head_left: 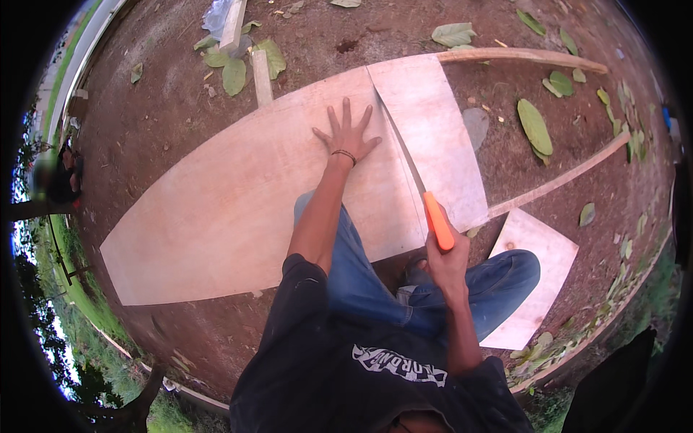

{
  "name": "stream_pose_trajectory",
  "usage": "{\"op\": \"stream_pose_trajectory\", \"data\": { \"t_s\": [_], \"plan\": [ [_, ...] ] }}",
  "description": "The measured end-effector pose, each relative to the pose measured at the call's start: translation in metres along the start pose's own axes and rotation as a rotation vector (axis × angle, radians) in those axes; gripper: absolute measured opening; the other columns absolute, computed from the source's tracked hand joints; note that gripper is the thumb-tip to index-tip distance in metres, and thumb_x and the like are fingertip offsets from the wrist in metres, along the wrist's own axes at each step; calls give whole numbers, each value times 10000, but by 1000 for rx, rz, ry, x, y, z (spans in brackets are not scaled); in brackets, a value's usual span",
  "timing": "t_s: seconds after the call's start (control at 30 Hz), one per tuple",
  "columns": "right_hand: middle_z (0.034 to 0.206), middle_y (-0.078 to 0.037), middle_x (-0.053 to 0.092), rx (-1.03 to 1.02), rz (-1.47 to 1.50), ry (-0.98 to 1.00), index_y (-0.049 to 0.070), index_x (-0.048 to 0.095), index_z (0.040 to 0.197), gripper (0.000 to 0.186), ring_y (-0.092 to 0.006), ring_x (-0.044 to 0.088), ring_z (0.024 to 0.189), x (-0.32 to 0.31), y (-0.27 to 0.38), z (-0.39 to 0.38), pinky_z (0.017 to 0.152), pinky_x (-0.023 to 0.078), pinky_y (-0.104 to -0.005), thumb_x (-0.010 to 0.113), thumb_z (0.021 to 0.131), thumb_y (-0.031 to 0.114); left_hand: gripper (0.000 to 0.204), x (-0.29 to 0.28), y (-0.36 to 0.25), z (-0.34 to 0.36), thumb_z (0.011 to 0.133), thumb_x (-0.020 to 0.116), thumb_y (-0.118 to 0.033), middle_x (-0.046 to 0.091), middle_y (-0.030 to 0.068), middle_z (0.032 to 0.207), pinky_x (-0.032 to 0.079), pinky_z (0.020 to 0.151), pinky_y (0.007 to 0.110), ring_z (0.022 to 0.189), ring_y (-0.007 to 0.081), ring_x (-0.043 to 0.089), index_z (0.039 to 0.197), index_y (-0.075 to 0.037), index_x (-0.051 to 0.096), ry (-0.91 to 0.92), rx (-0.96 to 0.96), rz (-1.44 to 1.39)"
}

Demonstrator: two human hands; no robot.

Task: The person uses a hand saw to cut a large sheet of plywood placed on wooden supports outdoors. They saw along a marked line, reposition the sheet, and complete the cut, separating the sheet into two pieces.

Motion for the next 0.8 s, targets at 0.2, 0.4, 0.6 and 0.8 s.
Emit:
{"op": "stream_pose_trajectory", "data": {
  "t_s": [0.2, 0.4, 0.6, 0.8],
  "plan": [
    [838, -146, 714, -115, 20, -90, -6, 597, 1410, 527, -82, 586, 714, -13, -16, -36, 701, 522, -304, 560, 888, -66, 904, -10, -8, 5, 844, 675, -681, -36, 45, 1743, 60, 1067, 891, 1567, 461, -70, 1601, -517, 208, 51, -50, 1],
    [945, -119, 732, 143, 28, -20, -45, 596, 1390, 485, -93, 632, 811, -8, -24, 14, 779, 530, -283, 555, 908, -62, 910, -12, -6, 9, 844, 671, -690, -35, 44, 1743, 58, 1071, 888, 1567, 458, -73, 1601, -524, 193, 36, -39, -15],
    [775, -58, 624, -81, 60, -75, -4, 575, 1432, 535, -63, 497, 693, -4, -31, -11, 664, 478, -265, 545, 900, -58, 907, -10, -7, 9, 841, 675, -686, -35, 48, 1743, 59, 1069, 889, 1566, 460, -83, 1596, -534, 196, 5, -36, 5],
    [877, -155, 711, -46, 3, -53, -20, 577, 1422, 536, -74, 575, 720, 0, -25, -1, 690, 499, -264, 548, 888, -62, 912, -8, -5, 11, 842, 669, -690, -59, 56, 1741, 71, 1053, 900, 1556, 484, -106, 1594, -547, 173, 52, -48, 25]
  ]
}}
Point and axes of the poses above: each hand's wrist, its own z-axis towards the middle knuckle, its own x-axis out of the palm, y = z × x, the point moved 9 cm from there along z, towards the middle knuckle
